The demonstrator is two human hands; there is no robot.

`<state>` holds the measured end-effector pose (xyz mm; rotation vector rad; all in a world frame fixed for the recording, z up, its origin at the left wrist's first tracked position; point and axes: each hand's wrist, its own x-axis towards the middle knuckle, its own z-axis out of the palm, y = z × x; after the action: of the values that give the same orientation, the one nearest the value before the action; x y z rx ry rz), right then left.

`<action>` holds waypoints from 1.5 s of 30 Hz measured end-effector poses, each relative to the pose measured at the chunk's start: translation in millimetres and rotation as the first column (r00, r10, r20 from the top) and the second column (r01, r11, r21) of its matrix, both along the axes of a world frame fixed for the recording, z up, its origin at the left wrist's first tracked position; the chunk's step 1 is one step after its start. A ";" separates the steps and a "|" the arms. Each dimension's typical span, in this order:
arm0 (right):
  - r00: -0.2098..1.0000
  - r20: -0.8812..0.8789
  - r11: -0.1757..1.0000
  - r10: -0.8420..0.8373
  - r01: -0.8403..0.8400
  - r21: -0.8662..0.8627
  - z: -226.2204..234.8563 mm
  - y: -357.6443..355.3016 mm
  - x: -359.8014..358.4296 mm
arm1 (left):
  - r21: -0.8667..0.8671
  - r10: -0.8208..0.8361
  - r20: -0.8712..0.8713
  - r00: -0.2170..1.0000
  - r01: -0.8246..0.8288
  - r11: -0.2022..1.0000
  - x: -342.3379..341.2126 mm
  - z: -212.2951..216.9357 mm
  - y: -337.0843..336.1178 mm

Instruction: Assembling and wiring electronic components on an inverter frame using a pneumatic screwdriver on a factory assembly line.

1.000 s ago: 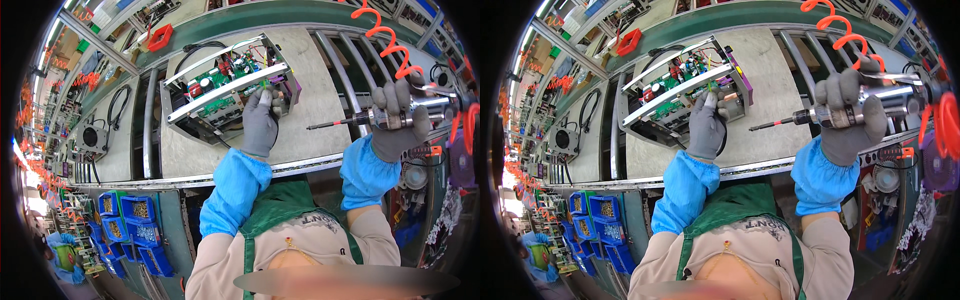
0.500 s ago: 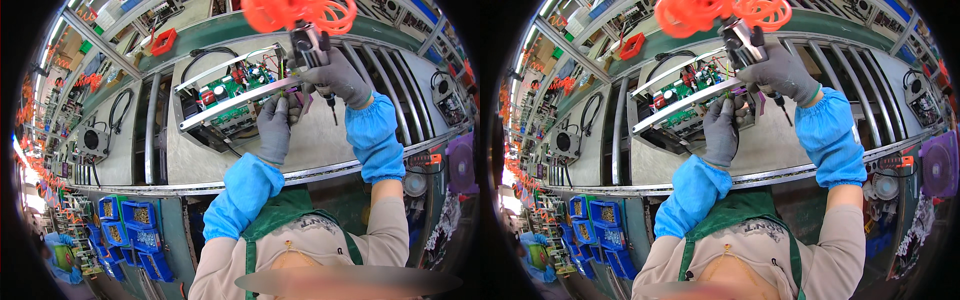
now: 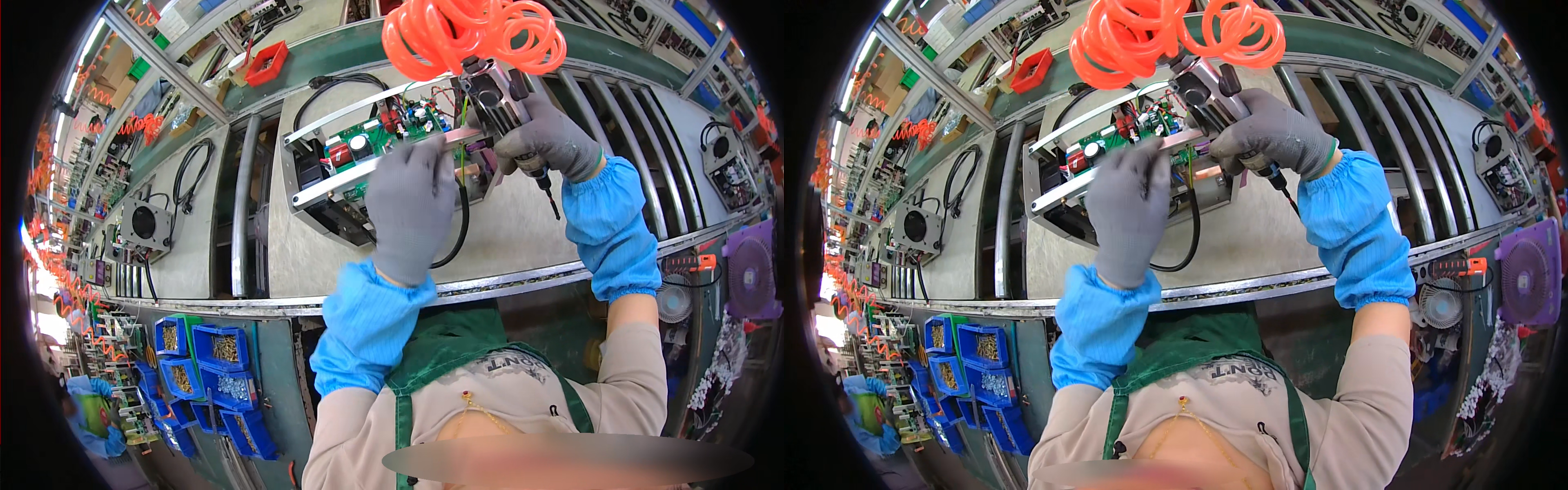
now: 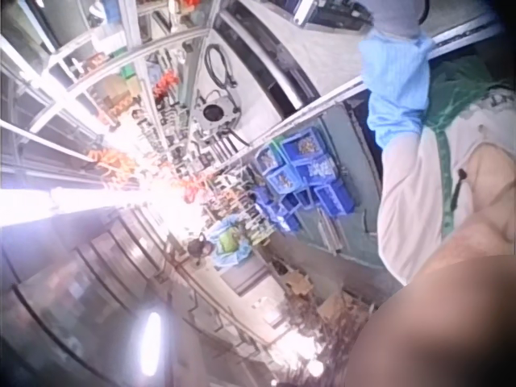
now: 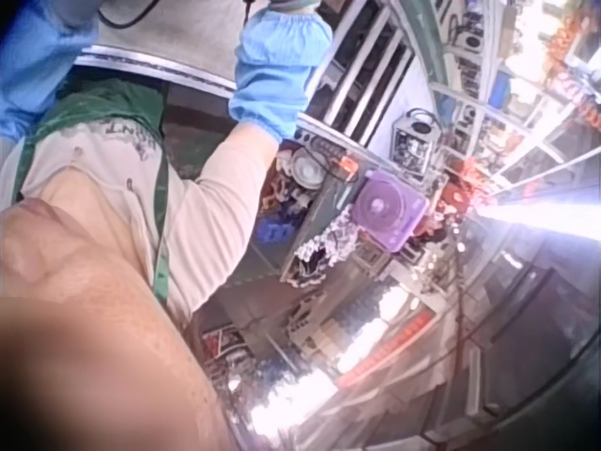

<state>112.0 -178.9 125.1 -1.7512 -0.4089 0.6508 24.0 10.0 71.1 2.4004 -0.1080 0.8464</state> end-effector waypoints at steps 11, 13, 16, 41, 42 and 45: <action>0.998 0.010 0.997 -0.067 0.066 0.048 -4.8 1.2 -3.2 | -0.389 -0.454 -0.297 0.840 0.328 0.861 75.9 26.7 6.0; 0.991 0.052 0.992 -0.123 0.121 0.036 -6.3 0.5 -4.5 | -0.341 -0.460 -0.264 0.848 0.364 0.867 84.7 15.6 10.4; 0.974 0.103 0.967 -0.199 0.178 0.183 11.2 -11.3 -10.3 | -0.253 -0.472 -0.224 0.853 0.416 0.873 88.6 15.0 10.5; 0.666 0.682 0.729 -0.302 -0.300 0.616 48.3 -21.8 21.7 | 0.472 -0.568 -0.210 0.796 0.592 0.653 116.0 15.8 20.1; 0.686 0.638 0.703 -0.350 -0.257 0.663 49.2 -19.0 19.1 | 0.471 -0.567 -0.210 0.796 0.591 0.655 116.1 15.8 20.6; 0.784 0.554 0.613 -0.282 -0.297 0.732 56.5 -12.6 11.7 | 0.478 -0.556 -0.241 0.795 0.596 0.645 116.3 17.1 20.0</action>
<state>123.7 -191.5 181.6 -1.0087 -1.0076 -0.1921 140.4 30.0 88.2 2.6201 -1.1702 0.4420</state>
